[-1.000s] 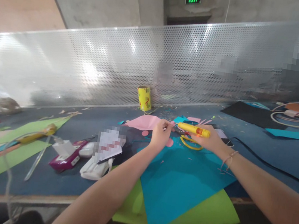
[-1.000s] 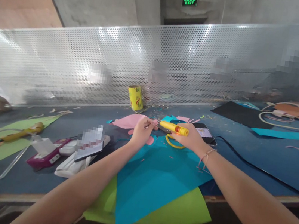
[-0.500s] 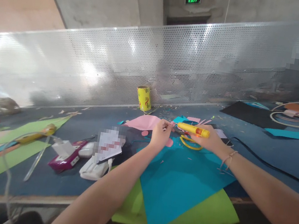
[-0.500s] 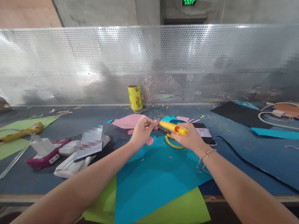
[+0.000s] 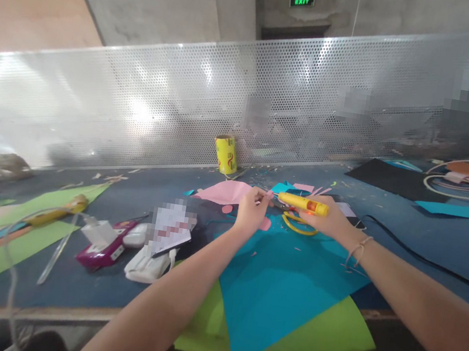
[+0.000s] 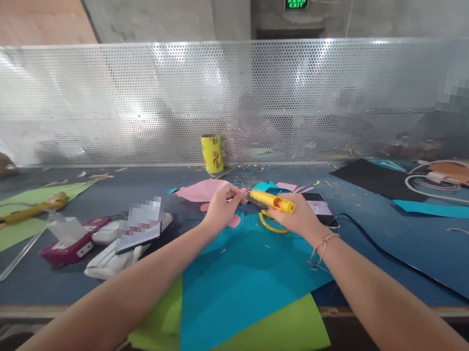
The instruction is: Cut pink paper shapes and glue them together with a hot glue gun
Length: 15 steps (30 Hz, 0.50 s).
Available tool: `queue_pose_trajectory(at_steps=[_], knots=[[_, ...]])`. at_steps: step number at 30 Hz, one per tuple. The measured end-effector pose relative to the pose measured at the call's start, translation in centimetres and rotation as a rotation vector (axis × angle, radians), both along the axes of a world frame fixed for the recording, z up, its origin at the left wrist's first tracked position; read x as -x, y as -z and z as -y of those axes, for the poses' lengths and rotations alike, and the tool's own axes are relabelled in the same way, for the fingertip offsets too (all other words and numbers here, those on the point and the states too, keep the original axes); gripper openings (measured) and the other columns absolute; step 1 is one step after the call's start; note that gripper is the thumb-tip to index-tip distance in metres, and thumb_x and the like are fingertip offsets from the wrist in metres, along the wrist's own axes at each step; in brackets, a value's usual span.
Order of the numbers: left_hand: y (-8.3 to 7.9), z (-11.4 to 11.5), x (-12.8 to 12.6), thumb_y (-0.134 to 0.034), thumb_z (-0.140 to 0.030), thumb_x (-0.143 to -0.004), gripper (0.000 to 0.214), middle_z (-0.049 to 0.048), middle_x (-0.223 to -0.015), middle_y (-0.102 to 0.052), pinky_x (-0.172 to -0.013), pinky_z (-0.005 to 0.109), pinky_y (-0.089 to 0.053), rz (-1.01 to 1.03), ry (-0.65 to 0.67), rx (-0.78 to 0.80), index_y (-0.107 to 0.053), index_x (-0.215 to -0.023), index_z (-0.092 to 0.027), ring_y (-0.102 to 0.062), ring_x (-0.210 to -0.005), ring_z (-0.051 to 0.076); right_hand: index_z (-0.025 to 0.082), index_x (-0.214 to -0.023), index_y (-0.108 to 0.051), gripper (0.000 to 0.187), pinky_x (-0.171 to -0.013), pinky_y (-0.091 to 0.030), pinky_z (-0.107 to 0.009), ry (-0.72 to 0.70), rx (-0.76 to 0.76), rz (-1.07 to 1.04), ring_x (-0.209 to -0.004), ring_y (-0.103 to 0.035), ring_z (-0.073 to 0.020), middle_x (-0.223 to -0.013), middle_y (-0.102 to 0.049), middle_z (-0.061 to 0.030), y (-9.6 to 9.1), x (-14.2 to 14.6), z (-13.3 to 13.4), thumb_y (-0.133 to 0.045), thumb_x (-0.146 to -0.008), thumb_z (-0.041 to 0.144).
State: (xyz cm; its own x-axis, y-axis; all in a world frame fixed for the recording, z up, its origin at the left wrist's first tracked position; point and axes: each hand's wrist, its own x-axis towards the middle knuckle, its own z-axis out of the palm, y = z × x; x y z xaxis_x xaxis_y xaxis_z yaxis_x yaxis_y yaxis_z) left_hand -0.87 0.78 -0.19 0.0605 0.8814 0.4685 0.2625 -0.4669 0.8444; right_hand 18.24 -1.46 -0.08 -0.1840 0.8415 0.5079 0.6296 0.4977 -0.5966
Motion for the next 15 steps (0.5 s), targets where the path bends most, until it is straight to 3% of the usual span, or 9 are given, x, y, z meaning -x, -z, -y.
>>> queue_pose_trajectory(at_steps=[15], knots=[[-0.02,-0.04,0.06,-0.052,-0.029,-0.078,0.015,0.0018,-0.065,-0.064,-0.068,0.028,-0.045,0.024,-0.009,-0.005,-0.047,-0.069,-0.019,-0.062,-0.069,0.015,0.018,-0.054,-0.052,0.018,-0.044,-0.033,-0.023,0.001,0.003,0.005,-0.047,-0.047,-0.0112,-0.051,-0.052,0.0024,0.05,-0.06,-0.06,-0.061,-0.066,0.029]])
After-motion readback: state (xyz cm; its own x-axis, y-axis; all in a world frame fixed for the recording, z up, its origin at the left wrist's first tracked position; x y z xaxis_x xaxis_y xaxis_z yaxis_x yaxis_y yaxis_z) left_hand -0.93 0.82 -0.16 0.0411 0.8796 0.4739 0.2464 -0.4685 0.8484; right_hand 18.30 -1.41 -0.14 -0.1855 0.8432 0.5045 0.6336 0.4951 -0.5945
